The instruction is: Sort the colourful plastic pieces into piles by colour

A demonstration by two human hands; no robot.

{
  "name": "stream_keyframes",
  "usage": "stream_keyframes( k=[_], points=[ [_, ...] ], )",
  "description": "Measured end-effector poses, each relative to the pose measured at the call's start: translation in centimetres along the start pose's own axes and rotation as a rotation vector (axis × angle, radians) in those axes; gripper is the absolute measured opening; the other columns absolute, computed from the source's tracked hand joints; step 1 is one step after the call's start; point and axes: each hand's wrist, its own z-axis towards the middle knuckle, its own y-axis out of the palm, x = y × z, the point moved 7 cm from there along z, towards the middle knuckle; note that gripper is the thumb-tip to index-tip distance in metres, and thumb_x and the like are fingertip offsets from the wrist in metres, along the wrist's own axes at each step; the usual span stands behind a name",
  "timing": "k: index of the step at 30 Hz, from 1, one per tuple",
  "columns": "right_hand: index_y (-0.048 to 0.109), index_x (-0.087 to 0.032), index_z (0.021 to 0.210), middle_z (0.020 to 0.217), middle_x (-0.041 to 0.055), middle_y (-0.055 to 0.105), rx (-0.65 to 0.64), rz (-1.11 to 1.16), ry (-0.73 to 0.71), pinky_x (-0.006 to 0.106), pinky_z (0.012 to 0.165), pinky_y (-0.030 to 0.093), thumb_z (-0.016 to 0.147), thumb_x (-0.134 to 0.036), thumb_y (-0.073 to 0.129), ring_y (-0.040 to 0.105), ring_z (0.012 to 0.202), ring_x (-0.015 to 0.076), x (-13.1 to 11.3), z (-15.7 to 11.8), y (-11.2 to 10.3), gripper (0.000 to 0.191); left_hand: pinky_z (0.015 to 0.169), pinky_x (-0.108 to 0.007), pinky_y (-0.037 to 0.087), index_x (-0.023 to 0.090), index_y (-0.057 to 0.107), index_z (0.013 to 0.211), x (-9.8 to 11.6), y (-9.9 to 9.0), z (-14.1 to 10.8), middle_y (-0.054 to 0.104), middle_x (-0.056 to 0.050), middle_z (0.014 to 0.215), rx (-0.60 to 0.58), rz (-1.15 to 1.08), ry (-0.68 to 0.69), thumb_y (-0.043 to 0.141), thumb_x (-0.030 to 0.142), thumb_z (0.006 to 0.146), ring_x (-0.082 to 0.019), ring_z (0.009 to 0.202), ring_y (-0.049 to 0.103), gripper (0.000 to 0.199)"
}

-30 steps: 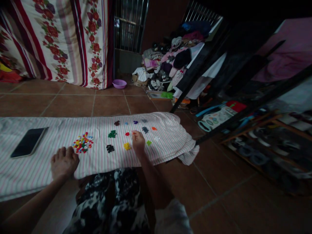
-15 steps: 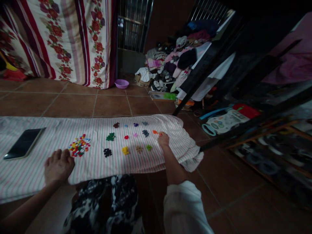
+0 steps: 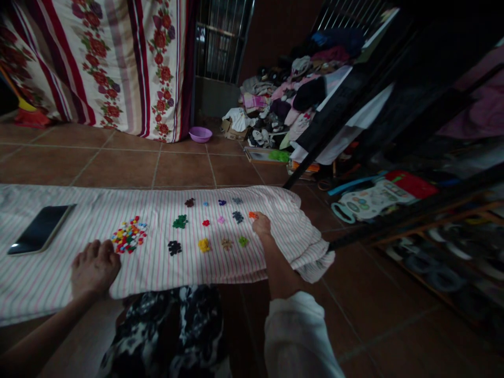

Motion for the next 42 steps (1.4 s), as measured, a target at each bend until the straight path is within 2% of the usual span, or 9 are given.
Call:
stream_keyframes(
  k=[5,12,18,22,26,28,34,37,42],
  points=[
    [0.07,-0.018,0.102,0.093,0.0049,0.071,-0.014,-0.053,0.051,0.022,0.079,0.046,0.075,-0.009,0.048,0.063,0.088,0.0157,0.0,-0.2,-0.1,0.036,0.095,-0.04,0.034,0.014,0.052,0.11,0.1,-0.2,-0.1,0.052,-0.016,0.119,-0.021,0.007,0.007,0.026,0.029,0.089,-0.028,0.119,0.046,0.037],
    [0.07,-0.015,0.101,0.093,0.0057,0.071,0.018,-0.033,0.044,0.023,0.081,0.046,0.077,-0.01,0.045,0.063,0.087,0.0156,-0.3,-0.5,-0.6,0.035,0.096,-0.04,0.034,0.015,0.053,0.111,-0.1,0.2,0.0,0.053,-0.015,0.117,0.002,-0.006,0.011,0.027,0.029,0.088,-0.029,0.12,0.045,0.038],
    [0.07,-0.014,0.099,0.097,0.0103,0.07,0.096,-0.009,-0.076,0.031,0.09,0.045,0.077,-0.014,0.042,0.062,0.092,0.0195,-2.6,-1.5,-1.0,0.036,0.1,-0.042,0.031,0.013,0.053,0.116,-0.5,0.7,0.0,0.051,-0.016,0.125,0.033,-0.035,0.001,0.028,0.029,0.088,-0.028,0.122,0.043,0.04],
    [0.07,-0.014,0.094,0.096,0.0116,0.069,0.152,0.11,-0.25,0.035,0.091,0.046,0.076,-0.019,0.043,0.062,0.093,0.0217,-6.5,-2.8,-0.7,0.033,0.103,-0.044,0.03,0.012,0.052,0.119,-0.7,1.3,0.1,0.05,-0.017,0.128,0.032,-0.038,-0.01,0.032,0.03,0.087,-0.029,0.123,0.042,0.042],
    [0.069,-0.016,0.092,0.095,0.0102,0.069,0.138,0.297,-0.459,0.035,0.087,0.048,0.077,-0.023,0.043,0.062,0.091,0.0207,-12.3,-6.2,0.4,0.031,0.105,-0.045,0.029,0.011,0.052,0.123,-0.7,1.5,0.1,0.049,-0.019,0.131,0.05,-0.056,-0.017,0.032,0.029,0.087,-0.03,0.125,0.041,0.044],
    [0.069,-0.018,0.092,0.091,0.0082,0.068,0.083,0.38,-0.536,0.033,0.082,0.05,0.079,-0.025,0.044,0.063,0.086,0.0191,-15.4,-8.7,1.6,0.029,0.106,-0.046,0.029,0.01,0.052,0.124,-0.8,1.5,0.1,0.049,-0.02,0.133,0.049,-0.07,-0.024,0.033,0.028,0.087,-0.03,0.126,0.041,0.045],
    [0.069,-0.018,0.093,0.088,0.0062,0.067,-0.241,0.475,-0.736,0.026,0.075,0.05,0.083,-0.02,0.045,0.062,0.079,0.0153,-24.3,-17.8,7.3,0.026,0.106,-0.047,0.029,0.009,0.052,0.124,-0.8,1.3,0.0,0.05,-0.02,0.132,0.048,-0.093,-0.026,0.033,0.028,0.088,-0.032,0.127,0.042,0.045],
    [0.069,-0.018,0.094,0.089,0.0057,0.068,-0.38,0.373,-0.745,0.026,0.078,0.048,0.082,-0.015,0.048,0.063,0.083,0.0154,-27.1,-21.2,10.3,0.024,0.106,-0.047,0.029,0.009,0.052,0.124,-0.8,1.3,0.0,0.049,-0.021,0.132,0.071,-0.097,-0.025,0.032,0.028,0.088,-0.032,0.127,0.041,0.045],
    [0.065,-0.016,0.102,0.097,0.0079,0.069,-0.384,0.147,-0.605,0.027,0.085,0.044,0.086,-0.016,0.048,0.062,0.095,0.0173,-28.8,-23.3,13.5,0.024,0.105,-0.047,0.03,0.009,0.053,0.123,-0.8,1.5,0.0,0.05,-0.021,0.132,0.091,-0.094,-0.012,0.032,0.028,0.088,-0.033,0.127,0.042,0.045]
  ],
)
